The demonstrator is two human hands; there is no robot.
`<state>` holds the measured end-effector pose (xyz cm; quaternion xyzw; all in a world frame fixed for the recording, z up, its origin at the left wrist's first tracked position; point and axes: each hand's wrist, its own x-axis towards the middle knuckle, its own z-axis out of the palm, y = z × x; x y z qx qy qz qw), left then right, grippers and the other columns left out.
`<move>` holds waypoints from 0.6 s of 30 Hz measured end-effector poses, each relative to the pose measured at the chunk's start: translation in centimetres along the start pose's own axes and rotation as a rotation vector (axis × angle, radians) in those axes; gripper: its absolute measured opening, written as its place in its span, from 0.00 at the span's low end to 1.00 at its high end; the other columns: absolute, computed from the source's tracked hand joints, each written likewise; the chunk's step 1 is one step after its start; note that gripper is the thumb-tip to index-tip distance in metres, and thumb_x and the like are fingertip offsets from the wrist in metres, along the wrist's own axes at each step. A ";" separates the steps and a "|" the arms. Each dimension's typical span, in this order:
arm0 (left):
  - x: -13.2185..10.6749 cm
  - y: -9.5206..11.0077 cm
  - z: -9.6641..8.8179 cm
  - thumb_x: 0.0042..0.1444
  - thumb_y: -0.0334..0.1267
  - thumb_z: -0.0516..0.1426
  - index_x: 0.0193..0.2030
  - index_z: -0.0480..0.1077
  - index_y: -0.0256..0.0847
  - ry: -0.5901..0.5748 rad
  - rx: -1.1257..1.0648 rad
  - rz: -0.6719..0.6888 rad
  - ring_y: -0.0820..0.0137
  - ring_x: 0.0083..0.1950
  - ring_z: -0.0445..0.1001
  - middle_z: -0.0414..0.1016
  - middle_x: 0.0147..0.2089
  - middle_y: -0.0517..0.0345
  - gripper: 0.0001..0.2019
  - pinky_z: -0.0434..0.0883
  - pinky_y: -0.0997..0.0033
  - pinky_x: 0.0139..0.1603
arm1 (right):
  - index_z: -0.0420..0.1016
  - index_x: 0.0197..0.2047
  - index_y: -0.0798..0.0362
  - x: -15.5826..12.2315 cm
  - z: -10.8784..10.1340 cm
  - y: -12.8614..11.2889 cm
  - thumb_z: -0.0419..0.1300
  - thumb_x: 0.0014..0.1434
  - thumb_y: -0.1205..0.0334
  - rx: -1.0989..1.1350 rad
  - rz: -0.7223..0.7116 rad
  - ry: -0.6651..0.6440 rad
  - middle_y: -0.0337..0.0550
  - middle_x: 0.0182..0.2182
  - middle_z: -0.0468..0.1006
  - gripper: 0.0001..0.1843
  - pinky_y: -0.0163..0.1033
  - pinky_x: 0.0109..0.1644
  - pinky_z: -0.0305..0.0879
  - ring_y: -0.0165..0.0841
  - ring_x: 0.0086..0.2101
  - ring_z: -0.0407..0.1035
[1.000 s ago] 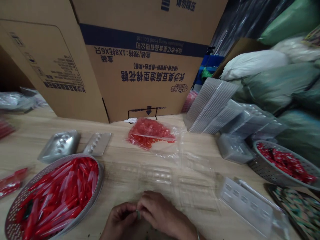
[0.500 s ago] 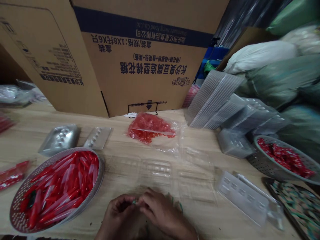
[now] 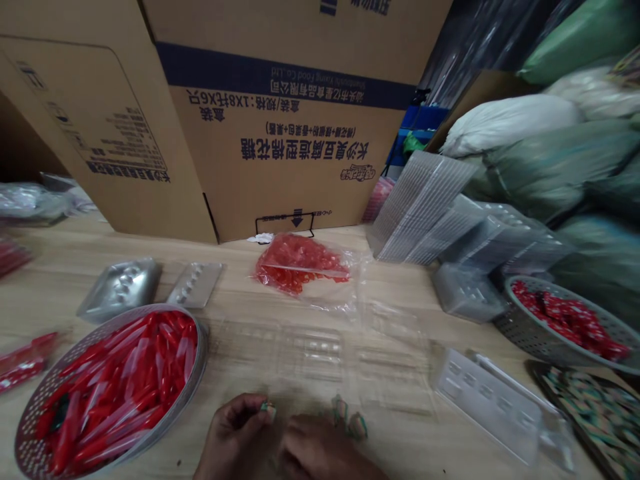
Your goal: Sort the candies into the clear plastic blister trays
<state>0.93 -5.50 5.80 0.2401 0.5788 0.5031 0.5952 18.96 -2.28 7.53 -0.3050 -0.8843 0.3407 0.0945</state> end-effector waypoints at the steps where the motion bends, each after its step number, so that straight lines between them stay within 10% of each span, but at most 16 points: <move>1: -0.1 0.0 0.3 0.29 0.49 0.73 0.24 0.79 0.43 -0.012 -0.012 -0.007 0.69 0.29 0.75 0.81 0.26 0.57 0.17 0.71 0.75 0.32 | 0.77 0.35 0.50 0.0 -0.6 -0.2 0.64 0.53 0.71 0.103 0.032 0.023 0.37 0.34 0.79 0.07 0.32 0.35 0.62 0.31 0.32 0.71; 18: -1.1 0.5 1.5 0.33 0.48 0.73 0.30 0.80 0.41 -0.157 -0.166 -0.090 0.66 0.35 0.76 0.81 0.30 0.55 0.17 0.71 0.71 0.39 | 0.77 0.30 0.53 1.3 -1.2 -0.5 0.58 0.45 0.80 0.389 0.260 0.291 0.35 0.27 0.74 0.14 0.28 0.33 0.61 0.27 0.29 0.69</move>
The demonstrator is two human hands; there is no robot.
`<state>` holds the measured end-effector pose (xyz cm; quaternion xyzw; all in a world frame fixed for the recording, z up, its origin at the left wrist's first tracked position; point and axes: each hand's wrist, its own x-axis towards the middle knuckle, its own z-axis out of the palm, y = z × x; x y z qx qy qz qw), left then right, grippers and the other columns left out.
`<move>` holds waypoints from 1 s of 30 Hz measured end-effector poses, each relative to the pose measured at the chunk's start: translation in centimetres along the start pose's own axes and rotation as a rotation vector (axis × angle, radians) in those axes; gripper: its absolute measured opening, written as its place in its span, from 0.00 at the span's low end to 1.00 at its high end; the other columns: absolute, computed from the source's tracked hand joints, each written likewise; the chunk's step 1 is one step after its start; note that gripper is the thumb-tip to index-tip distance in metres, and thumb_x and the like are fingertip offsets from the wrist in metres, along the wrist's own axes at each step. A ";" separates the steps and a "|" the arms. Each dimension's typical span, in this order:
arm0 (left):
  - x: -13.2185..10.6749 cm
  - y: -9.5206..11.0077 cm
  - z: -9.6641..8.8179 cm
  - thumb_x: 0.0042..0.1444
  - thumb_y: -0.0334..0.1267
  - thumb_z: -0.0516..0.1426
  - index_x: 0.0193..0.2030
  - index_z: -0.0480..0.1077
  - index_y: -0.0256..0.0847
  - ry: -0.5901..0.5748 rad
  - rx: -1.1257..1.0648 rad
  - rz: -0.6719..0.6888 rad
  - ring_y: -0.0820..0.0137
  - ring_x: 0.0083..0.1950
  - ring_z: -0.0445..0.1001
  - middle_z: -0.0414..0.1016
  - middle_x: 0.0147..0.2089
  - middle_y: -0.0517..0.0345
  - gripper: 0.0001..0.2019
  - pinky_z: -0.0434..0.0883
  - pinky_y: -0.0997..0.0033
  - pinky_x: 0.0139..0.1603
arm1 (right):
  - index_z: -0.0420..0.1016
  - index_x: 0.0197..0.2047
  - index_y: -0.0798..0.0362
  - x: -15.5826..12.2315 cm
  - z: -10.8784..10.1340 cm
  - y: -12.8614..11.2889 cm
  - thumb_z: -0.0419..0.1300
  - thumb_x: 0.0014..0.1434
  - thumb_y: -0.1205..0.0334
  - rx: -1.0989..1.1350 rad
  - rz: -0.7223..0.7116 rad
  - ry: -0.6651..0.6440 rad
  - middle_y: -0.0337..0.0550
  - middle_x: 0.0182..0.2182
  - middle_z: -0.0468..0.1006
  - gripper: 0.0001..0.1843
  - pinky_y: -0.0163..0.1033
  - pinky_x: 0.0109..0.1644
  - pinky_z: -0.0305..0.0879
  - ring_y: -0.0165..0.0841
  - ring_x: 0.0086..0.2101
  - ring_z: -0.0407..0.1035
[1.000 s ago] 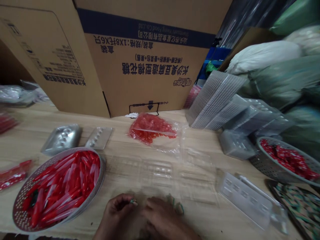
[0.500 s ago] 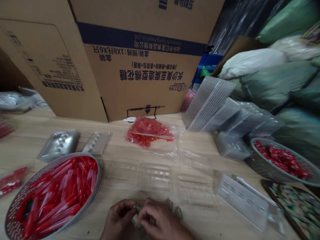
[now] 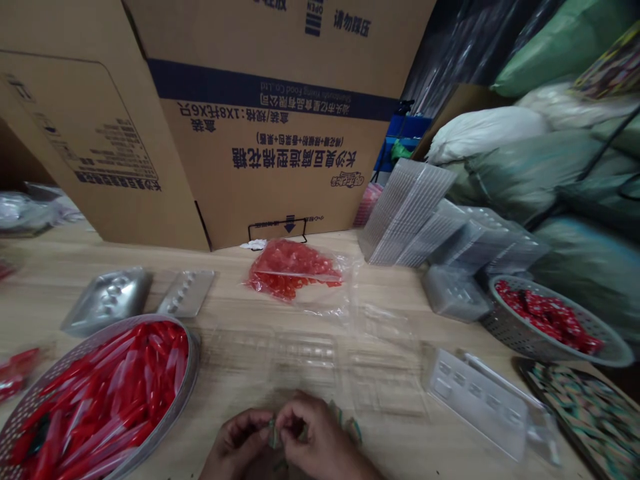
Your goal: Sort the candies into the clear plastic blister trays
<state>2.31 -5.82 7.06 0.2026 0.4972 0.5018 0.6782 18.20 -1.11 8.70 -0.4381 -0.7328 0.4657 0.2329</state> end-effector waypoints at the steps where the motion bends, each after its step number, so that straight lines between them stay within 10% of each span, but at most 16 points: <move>1: 0.1 -0.2 0.1 0.33 0.47 0.73 0.29 0.80 0.41 -0.005 -0.067 -0.038 0.68 0.34 0.76 0.80 0.30 0.56 0.17 0.70 0.72 0.39 | 0.77 0.29 0.53 0.1 0.1 -0.2 0.57 0.45 0.80 0.012 0.023 0.006 0.35 0.27 0.73 0.13 0.28 0.32 0.61 0.27 0.29 0.68; 7: 1.5 -1.5 -0.8 0.22 0.44 0.75 0.26 0.78 0.40 0.153 -0.220 -0.155 0.71 0.29 0.74 0.78 0.26 0.59 0.21 0.69 0.75 0.31 | 0.79 0.35 0.52 0.3 0.3 0.1 0.56 0.51 0.76 0.002 -0.061 0.001 0.39 0.31 0.76 0.14 0.31 0.36 0.64 0.30 0.33 0.71; 11: 1.4 -0.7 -1.3 0.24 0.49 0.74 0.27 0.78 0.41 0.271 -0.057 0.035 0.73 0.28 0.72 0.78 0.26 0.61 0.22 0.68 0.76 0.30 | 0.78 0.36 0.51 -0.4 0.7 2.0 0.58 0.47 0.76 -0.218 -0.026 -0.115 0.41 0.32 0.77 0.15 0.33 0.35 0.64 0.33 0.32 0.71; 25: 1.5 -0.1 -2.4 0.36 0.38 0.68 0.24 0.79 0.43 0.096 0.365 0.331 0.67 0.32 0.74 0.77 0.27 0.58 0.06 0.69 0.73 0.34 | 0.79 0.32 0.52 0.0 0.2 0.7 0.57 0.48 0.78 -0.107 0.034 -0.131 0.38 0.30 0.77 0.14 0.31 0.36 0.62 0.30 0.31 0.70; 30: 1.0 0.2 -1.8 0.35 0.44 0.70 0.27 0.80 0.43 -0.045 0.207 0.070 0.65 0.32 0.76 0.81 0.29 0.56 0.11 0.70 0.70 0.38 | 0.78 0.33 0.52 0.5 -0.1 -0.2 0.59 0.52 0.75 -0.013 -0.058 -0.085 0.37 0.31 0.76 0.10 0.32 0.41 0.63 0.30 0.35 0.70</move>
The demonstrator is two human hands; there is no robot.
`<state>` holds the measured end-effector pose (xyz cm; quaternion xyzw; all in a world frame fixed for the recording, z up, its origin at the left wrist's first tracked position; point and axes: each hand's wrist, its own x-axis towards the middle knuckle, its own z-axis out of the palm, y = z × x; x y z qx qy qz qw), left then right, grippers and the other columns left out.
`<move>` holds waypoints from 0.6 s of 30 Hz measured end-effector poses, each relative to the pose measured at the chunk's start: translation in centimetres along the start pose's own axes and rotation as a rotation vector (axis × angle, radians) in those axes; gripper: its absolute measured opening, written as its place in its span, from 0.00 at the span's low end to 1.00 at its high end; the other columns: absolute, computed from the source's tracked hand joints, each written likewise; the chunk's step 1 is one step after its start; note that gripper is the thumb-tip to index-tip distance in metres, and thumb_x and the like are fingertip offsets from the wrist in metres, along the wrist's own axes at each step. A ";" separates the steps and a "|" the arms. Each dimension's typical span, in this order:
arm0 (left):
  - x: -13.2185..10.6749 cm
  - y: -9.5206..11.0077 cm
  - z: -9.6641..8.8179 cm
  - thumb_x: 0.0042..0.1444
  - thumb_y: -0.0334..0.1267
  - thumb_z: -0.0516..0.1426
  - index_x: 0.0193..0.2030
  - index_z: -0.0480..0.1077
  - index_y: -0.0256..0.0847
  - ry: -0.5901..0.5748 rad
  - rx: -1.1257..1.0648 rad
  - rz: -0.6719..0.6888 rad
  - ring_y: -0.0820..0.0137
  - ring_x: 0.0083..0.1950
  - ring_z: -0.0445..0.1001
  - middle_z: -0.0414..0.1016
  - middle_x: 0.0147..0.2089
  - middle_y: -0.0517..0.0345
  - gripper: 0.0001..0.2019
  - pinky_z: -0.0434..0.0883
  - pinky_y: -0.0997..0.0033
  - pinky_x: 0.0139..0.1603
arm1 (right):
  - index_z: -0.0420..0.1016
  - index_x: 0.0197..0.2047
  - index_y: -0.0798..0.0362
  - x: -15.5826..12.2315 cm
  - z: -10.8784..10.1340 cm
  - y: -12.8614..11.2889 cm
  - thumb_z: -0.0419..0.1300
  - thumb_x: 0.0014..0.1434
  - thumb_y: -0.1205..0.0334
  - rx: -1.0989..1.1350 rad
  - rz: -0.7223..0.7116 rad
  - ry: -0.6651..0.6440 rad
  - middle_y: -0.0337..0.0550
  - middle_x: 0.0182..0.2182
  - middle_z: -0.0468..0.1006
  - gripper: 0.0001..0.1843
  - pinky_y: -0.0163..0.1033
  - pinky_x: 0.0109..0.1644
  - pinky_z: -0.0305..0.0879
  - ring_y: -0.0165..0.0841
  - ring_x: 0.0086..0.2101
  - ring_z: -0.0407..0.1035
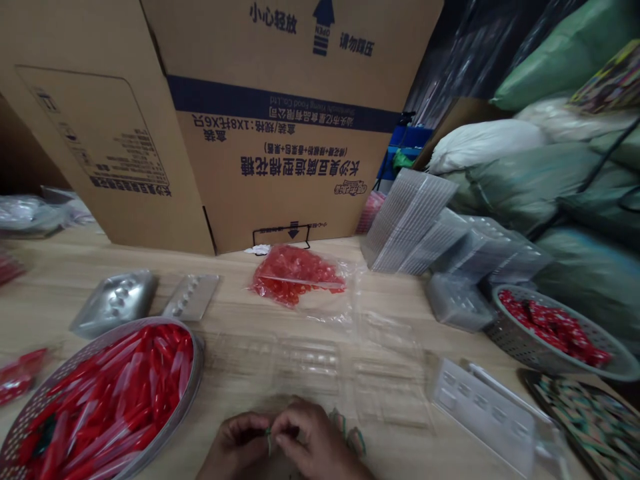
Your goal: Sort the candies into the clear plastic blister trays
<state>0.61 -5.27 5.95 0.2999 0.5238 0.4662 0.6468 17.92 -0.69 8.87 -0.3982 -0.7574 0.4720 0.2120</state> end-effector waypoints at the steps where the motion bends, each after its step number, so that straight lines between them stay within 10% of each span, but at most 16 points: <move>1: -0.1 0.1 0.2 0.35 0.46 0.71 0.28 0.80 0.42 0.001 -0.029 -0.041 0.65 0.34 0.77 0.82 0.30 0.55 0.13 0.70 0.69 0.39 | 0.77 0.32 0.52 0.1 0.0 0.0 0.59 0.52 0.75 -0.018 0.000 -0.003 0.37 0.31 0.75 0.10 0.32 0.42 0.63 0.30 0.35 0.70; 12: 0.5 -1.9 0.7 0.31 0.50 0.73 0.30 0.78 0.43 0.030 -0.131 0.082 0.67 0.32 0.76 0.78 0.27 0.59 0.20 0.71 0.71 0.35 | 0.76 0.33 0.52 -0.2 0.3 1.4 0.59 0.45 0.77 0.057 0.014 -0.004 0.38 0.31 0.78 0.13 0.32 0.38 0.64 0.31 0.33 0.71; 18: 3.2 1.6 0.0 0.50 0.35 0.60 0.52 0.73 0.45 0.061 0.779 0.558 0.54 0.56 0.73 0.78 0.52 0.48 0.20 0.71 0.53 0.55 | 0.76 0.34 0.55 3.9 -0.8 1.3 0.57 0.51 0.75 -0.019 0.135 0.228 0.37 0.27 0.77 0.10 0.31 0.33 0.64 0.30 0.29 0.71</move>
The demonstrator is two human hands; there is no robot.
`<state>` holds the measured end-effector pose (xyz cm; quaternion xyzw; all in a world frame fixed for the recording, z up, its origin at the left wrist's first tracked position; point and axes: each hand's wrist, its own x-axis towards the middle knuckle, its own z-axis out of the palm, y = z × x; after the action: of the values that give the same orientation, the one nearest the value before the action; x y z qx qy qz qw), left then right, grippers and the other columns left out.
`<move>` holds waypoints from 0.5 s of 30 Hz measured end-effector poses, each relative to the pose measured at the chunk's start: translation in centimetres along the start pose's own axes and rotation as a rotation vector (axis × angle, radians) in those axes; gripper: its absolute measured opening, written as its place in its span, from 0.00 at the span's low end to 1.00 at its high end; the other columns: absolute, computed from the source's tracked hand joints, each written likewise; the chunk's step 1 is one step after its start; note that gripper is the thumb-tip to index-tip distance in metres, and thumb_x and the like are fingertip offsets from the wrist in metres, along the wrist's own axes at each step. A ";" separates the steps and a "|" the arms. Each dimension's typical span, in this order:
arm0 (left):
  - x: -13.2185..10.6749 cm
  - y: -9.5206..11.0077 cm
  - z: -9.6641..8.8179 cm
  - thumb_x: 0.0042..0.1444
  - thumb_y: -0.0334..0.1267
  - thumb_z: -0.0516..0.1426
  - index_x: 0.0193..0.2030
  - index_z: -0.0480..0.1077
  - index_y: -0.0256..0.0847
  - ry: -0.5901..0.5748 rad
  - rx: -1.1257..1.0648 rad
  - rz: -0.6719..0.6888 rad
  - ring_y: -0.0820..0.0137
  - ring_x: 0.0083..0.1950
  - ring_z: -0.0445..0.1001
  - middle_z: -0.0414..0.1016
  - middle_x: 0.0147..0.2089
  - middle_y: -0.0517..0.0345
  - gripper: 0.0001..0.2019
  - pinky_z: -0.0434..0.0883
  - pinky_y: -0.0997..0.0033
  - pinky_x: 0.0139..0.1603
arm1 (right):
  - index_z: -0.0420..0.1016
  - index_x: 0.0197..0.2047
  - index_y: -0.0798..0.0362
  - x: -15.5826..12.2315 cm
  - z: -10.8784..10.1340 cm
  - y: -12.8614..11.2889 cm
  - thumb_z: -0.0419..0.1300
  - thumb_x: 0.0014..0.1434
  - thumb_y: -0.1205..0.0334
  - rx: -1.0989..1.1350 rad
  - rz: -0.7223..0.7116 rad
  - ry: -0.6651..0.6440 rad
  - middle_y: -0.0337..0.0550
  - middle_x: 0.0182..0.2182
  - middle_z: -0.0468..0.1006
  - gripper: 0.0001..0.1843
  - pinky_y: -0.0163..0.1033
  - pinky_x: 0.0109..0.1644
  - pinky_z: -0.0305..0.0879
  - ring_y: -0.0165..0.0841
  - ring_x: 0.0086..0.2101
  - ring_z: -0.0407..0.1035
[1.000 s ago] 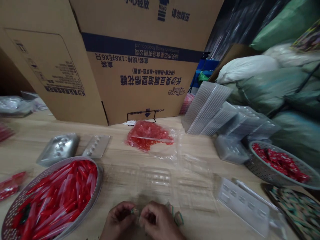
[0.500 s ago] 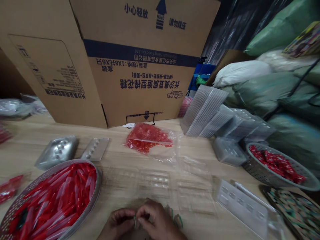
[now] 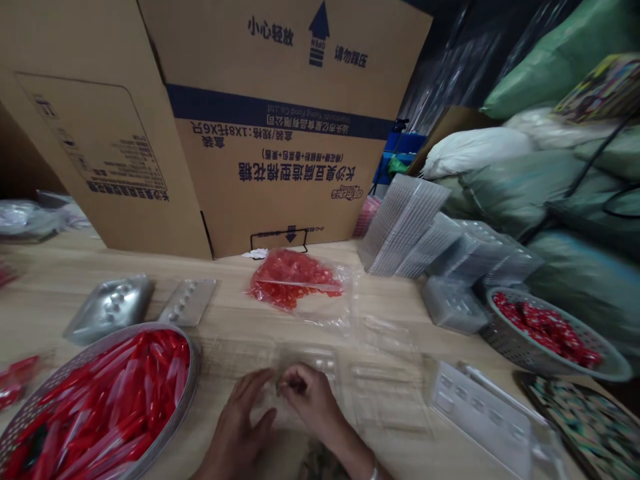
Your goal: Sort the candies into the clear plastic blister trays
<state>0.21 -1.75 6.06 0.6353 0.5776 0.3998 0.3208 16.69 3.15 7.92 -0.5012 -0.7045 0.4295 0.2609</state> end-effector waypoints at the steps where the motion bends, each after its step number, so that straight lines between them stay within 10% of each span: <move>1: 0.9 -0.2 -0.2 0.48 0.31 0.59 0.54 0.72 0.45 -0.032 0.179 0.089 0.52 0.59 0.71 0.77 0.54 0.49 0.24 0.69 0.49 0.58 | 0.76 0.34 0.54 0.7 0.0 -0.1 0.57 0.51 0.75 -0.034 -0.009 0.020 0.37 0.27 0.77 0.10 0.32 0.35 0.64 0.30 0.30 0.70; 15: 3.1 -0.8 0.7 0.43 0.22 0.54 0.52 0.71 0.43 -0.205 0.594 0.321 0.52 0.56 0.71 0.80 0.49 0.54 0.27 0.71 0.49 0.55 | 0.76 0.32 0.54 1.4 -1.0 1.4 0.57 0.49 0.79 -0.211 -0.068 0.021 0.40 0.31 0.75 0.12 0.34 0.40 0.62 0.32 0.35 0.69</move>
<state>0.52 1.44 5.44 0.8204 0.5261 0.1941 0.1113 17.63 4.96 7.12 -0.5062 -0.7596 0.3386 0.2283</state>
